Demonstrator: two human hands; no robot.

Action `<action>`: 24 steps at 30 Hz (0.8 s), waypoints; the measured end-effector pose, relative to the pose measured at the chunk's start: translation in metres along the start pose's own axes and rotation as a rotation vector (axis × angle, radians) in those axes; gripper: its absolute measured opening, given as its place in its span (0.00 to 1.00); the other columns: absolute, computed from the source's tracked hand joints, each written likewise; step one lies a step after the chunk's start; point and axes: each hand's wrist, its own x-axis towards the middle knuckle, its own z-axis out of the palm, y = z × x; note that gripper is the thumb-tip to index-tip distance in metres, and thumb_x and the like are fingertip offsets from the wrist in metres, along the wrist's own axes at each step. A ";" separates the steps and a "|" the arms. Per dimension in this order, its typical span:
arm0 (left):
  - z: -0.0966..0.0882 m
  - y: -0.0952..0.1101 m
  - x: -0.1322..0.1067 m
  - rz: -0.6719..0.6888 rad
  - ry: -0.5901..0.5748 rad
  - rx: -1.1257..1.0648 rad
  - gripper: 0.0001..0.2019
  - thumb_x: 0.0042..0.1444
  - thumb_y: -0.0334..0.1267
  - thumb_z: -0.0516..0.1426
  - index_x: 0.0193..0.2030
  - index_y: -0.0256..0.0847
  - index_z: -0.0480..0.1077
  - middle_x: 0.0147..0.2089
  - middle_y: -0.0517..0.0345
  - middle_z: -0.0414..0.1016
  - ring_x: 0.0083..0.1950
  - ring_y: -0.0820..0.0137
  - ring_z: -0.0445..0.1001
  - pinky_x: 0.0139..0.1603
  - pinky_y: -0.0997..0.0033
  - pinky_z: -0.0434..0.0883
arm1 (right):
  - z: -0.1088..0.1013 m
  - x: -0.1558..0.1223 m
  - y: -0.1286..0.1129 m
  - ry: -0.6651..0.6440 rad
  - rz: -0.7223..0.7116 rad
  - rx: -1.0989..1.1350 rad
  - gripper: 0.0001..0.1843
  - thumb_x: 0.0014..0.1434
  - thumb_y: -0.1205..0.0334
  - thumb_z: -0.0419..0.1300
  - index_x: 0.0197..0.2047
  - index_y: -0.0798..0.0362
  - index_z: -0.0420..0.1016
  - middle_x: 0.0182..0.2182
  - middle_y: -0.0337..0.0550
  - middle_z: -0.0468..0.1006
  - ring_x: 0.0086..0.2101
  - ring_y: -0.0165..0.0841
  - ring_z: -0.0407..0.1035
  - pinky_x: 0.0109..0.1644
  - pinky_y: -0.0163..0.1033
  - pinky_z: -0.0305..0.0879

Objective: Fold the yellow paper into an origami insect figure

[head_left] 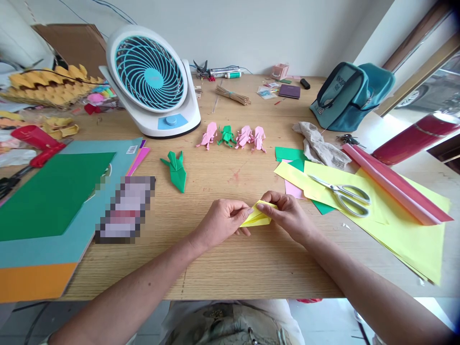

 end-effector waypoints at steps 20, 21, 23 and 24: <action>-0.007 0.000 0.003 -0.191 -0.213 -0.254 0.26 0.53 0.61 0.61 0.34 0.34 0.73 0.35 0.47 0.83 0.27 0.71 0.80 0.24 0.80 0.70 | -0.002 0.001 0.000 0.051 0.085 0.073 0.23 0.47 0.42 0.71 0.25 0.53 0.70 0.19 0.35 0.68 0.20 0.25 0.57 0.23 0.33 0.50; -0.007 0.001 0.003 -0.209 -0.218 -0.267 0.26 0.52 0.61 0.62 0.34 0.34 0.73 0.35 0.47 0.83 0.27 0.71 0.80 0.24 0.80 0.70 | -0.003 0.001 0.002 0.050 0.086 0.076 0.23 0.47 0.43 0.71 0.25 0.53 0.70 0.18 0.34 0.68 0.20 0.25 0.56 0.23 0.33 0.49; -0.007 0.002 0.002 -0.244 -0.232 -0.303 0.26 0.51 0.61 0.63 0.35 0.34 0.73 0.35 0.47 0.83 0.27 0.72 0.80 0.24 0.80 0.70 | -0.004 0.002 0.005 0.048 0.088 0.091 0.22 0.48 0.44 0.70 0.26 0.53 0.70 0.18 0.34 0.68 0.20 0.25 0.56 0.23 0.33 0.48; -0.007 0.002 0.002 -0.257 -0.241 -0.323 0.26 0.50 0.61 0.63 0.35 0.34 0.73 0.35 0.48 0.83 0.27 0.72 0.79 0.24 0.80 0.70 | -0.004 0.002 0.006 0.049 0.089 0.098 0.21 0.49 0.45 0.70 0.26 0.53 0.70 0.18 0.34 0.67 0.20 0.25 0.56 0.22 0.33 0.48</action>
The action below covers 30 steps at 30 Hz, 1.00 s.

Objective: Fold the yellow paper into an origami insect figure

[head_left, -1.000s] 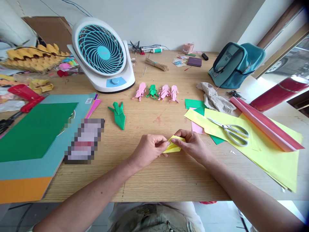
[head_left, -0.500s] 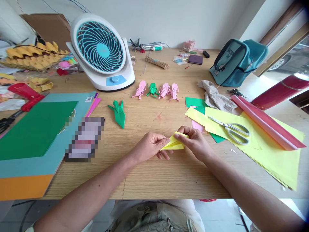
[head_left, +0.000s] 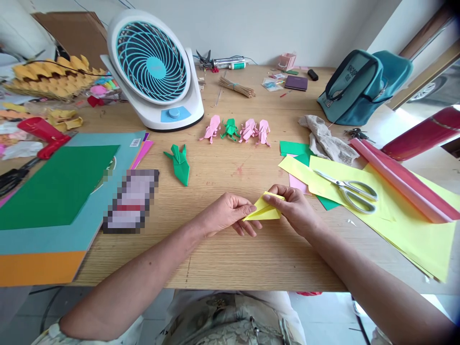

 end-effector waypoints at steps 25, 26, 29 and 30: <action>0.002 -0.004 0.001 0.352 0.311 0.379 0.12 0.61 0.36 0.56 0.49 0.36 0.76 0.30 0.58 0.79 0.26 0.76 0.78 0.30 0.79 0.76 | -0.002 0.002 -0.005 0.059 -0.005 0.073 0.24 0.43 0.42 0.73 0.26 0.52 0.69 0.22 0.35 0.69 0.22 0.26 0.58 0.24 0.33 0.52; 0.003 -0.003 0.001 0.371 0.321 0.403 0.12 0.61 0.35 0.56 0.49 0.36 0.76 0.29 0.59 0.79 0.26 0.76 0.77 0.30 0.80 0.75 | -0.003 0.002 -0.005 0.050 0.001 0.071 0.24 0.43 0.43 0.73 0.26 0.52 0.70 0.21 0.35 0.70 0.22 0.26 0.58 0.24 0.33 0.52; 0.002 -0.002 -0.001 0.421 0.339 0.455 0.12 0.61 0.35 0.56 0.49 0.37 0.77 0.27 0.61 0.77 0.26 0.77 0.77 0.30 0.82 0.74 | -0.003 0.003 -0.005 0.027 0.031 0.068 0.24 0.42 0.45 0.74 0.26 0.53 0.70 0.21 0.36 0.71 0.21 0.25 0.59 0.22 0.32 0.51; 0.002 -0.001 -0.001 0.423 0.331 0.449 0.12 0.61 0.35 0.57 0.49 0.37 0.77 0.27 0.61 0.77 0.26 0.77 0.77 0.31 0.82 0.74 | -0.003 0.003 -0.005 0.025 0.040 0.068 0.24 0.42 0.45 0.74 0.26 0.53 0.70 0.21 0.36 0.71 0.21 0.25 0.59 0.22 0.32 0.51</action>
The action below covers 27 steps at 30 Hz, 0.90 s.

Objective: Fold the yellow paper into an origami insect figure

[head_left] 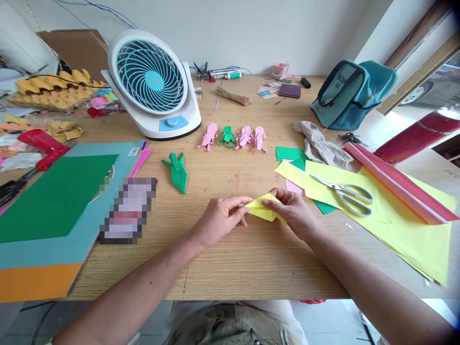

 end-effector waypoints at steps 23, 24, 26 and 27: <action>-0.018 -0.006 0.005 -0.462 -0.421 -0.569 0.19 0.54 0.52 0.64 0.37 0.35 0.75 0.36 0.51 0.83 0.25 0.77 0.76 0.25 0.80 0.74 | -0.002 -0.003 0.003 -0.049 0.047 -0.041 0.18 0.45 0.51 0.73 0.26 0.53 0.71 0.21 0.34 0.69 0.21 0.25 0.59 0.23 0.31 0.51; -0.018 -0.005 0.005 -0.466 -0.425 -0.566 0.19 0.53 0.53 0.65 0.37 0.35 0.75 0.35 0.51 0.83 0.25 0.77 0.76 0.25 0.80 0.74 | -0.002 -0.003 0.003 -0.058 0.063 -0.029 0.18 0.44 0.52 0.73 0.26 0.53 0.71 0.21 0.34 0.69 0.21 0.25 0.59 0.23 0.31 0.51; -0.018 -0.004 0.005 -0.478 -0.436 -0.557 0.20 0.52 0.53 0.66 0.36 0.35 0.75 0.34 0.52 0.83 0.24 0.77 0.76 0.25 0.80 0.74 | -0.002 -0.003 0.002 -0.077 0.089 -0.006 0.18 0.43 0.53 0.74 0.25 0.53 0.71 0.21 0.34 0.69 0.21 0.25 0.59 0.23 0.31 0.51; -0.018 -0.003 0.005 -0.488 -0.448 -0.553 0.20 0.52 0.53 0.66 0.36 0.35 0.75 0.34 0.52 0.83 0.24 0.77 0.76 0.26 0.80 0.74 | -0.002 -0.003 0.002 -0.085 0.097 0.001 0.18 0.43 0.54 0.74 0.25 0.53 0.71 0.20 0.34 0.69 0.21 0.24 0.59 0.23 0.31 0.51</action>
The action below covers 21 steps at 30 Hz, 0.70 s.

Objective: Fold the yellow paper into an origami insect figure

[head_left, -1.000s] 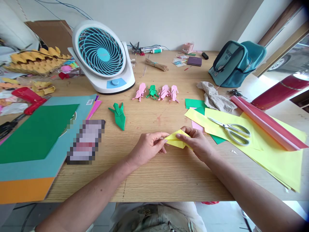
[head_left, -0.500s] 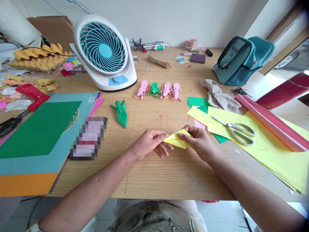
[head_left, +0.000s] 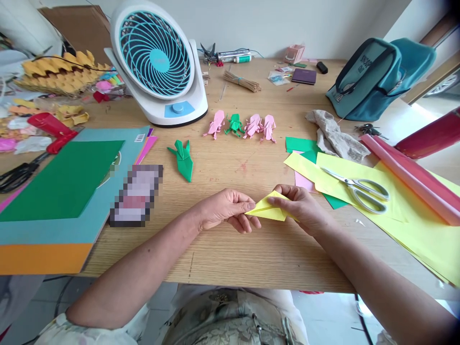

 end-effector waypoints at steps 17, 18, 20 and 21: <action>-0.002 -0.001 0.000 -0.005 -0.062 0.068 0.20 0.53 0.53 0.65 0.34 0.35 0.72 0.30 0.58 0.79 0.22 0.78 0.74 0.25 0.79 0.74 | 0.001 -0.001 -0.001 -0.039 0.061 0.013 0.15 0.44 0.57 0.74 0.25 0.54 0.72 0.20 0.34 0.70 0.21 0.23 0.60 0.23 0.29 0.52; -0.002 -0.001 0.001 0.000 -0.063 0.072 0.19 0.54 0.53 0.65 0.34 0.35 0.72 0.29 0.58 0.79 0.21 0.78 0.74 0.25 0.80 0.73 | 0.001 -0.001 -0.001 -0.041 0.061 0.014 0.15 0.44 0.57 0.74 0.25 0.54 0.72 0.20 0.34 0.70 0.21 0.23 0.60 0.23 0.29 0.52; -0.001 -0.001 0.001 0.008 -0.063 0.079 0.20 0.54 0.53 0.65 0.33 0.35 0.72 0.29 0.58 0.78 0.20 0.79 0.73 0.24 0.80 0.73 | 0.001 -0.001 -0.001 -0.041 0.061 0.012 0.15 0.44 0.57 0.74 0.25 0.54 0.72 0.20 0.34 0.70 0.21 0.23 0.59 0.23 0.30 0.51; -0.001 -0.001 0.001 0.009 -0.060 0.080 0.20 0.53 0.53 0.65 0.33 0.35 0.72 0.28 0.58 0.78 0.20 0.79 0.73 0.24 0.80 0.72 | 0.000 -0.001 -0.001 -0.042 0.058 0.010 0.15 0.44 0.57 0.74 0.25 0.54 0.72 0.20 0.34 0.70 0.20 0.23 0.59 0.22 0.30 0.51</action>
